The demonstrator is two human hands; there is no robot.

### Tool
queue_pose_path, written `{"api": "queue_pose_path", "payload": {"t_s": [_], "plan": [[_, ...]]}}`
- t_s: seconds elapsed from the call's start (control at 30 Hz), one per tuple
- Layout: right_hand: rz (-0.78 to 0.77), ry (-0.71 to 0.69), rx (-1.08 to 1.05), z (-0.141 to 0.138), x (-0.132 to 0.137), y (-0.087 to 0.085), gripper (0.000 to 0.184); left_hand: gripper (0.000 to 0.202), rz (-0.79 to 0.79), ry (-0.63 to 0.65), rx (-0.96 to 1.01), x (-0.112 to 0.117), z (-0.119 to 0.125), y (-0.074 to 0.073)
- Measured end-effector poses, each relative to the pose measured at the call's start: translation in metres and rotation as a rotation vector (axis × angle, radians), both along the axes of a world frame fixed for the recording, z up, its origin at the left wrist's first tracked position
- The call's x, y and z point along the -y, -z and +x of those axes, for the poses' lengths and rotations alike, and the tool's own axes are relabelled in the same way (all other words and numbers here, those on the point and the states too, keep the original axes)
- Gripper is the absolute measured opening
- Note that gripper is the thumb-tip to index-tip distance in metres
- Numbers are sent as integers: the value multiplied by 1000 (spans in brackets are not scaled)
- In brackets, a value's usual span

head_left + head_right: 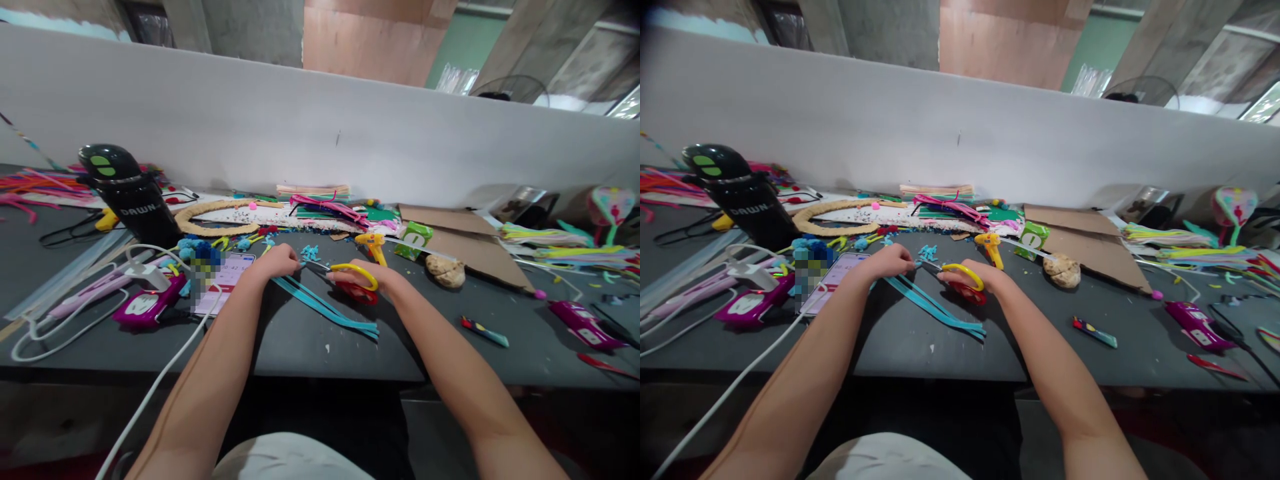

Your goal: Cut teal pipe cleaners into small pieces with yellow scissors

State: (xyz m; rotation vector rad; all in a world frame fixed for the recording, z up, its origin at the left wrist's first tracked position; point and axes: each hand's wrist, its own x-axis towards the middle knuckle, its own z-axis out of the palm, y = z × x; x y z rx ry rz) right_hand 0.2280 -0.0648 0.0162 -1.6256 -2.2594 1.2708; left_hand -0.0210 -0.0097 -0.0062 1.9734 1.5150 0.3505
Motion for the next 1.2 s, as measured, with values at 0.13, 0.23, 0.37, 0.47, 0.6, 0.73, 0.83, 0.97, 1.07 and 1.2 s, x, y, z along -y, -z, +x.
{"api": "queue_pose_path", "payload": {"t_s": [0.13,0.23,0.37,0.47,0.6,0.73,0.83,0.97,1.07,1.2], "plan": [[-24,8,-33,1,0,3,62,11,-19,15,-24,0,0,0],[-31,23,-42,1,0,5,63,11,-33,11,-10,0,0,1],[-44,39,-37,0,1,7,63,13,-22,26,21,-2,-1,4],[-35,72,-45,-2,1,10,63,13,-15,27,38,-3,-2,6],[-74,83,-84,-3,3,12,63,15,3,30,46,-5,-5,6],[-132,121,-173,1,9,10,62,16,42,14,57,-7,-8,5],[-163,165,-215,10,16,4,62,18,92,-27,52,-8,-8,4],[-114,84,-333,23,26,-4,62,20,94,-36,50,-9,-6,5],[-107,39,-279,24,31,-10,60,22,87,-7,71,-11,-4,6],[-106,24,-231,17,32,-13,61,23,65,14,108,-10,-1,7]]}}
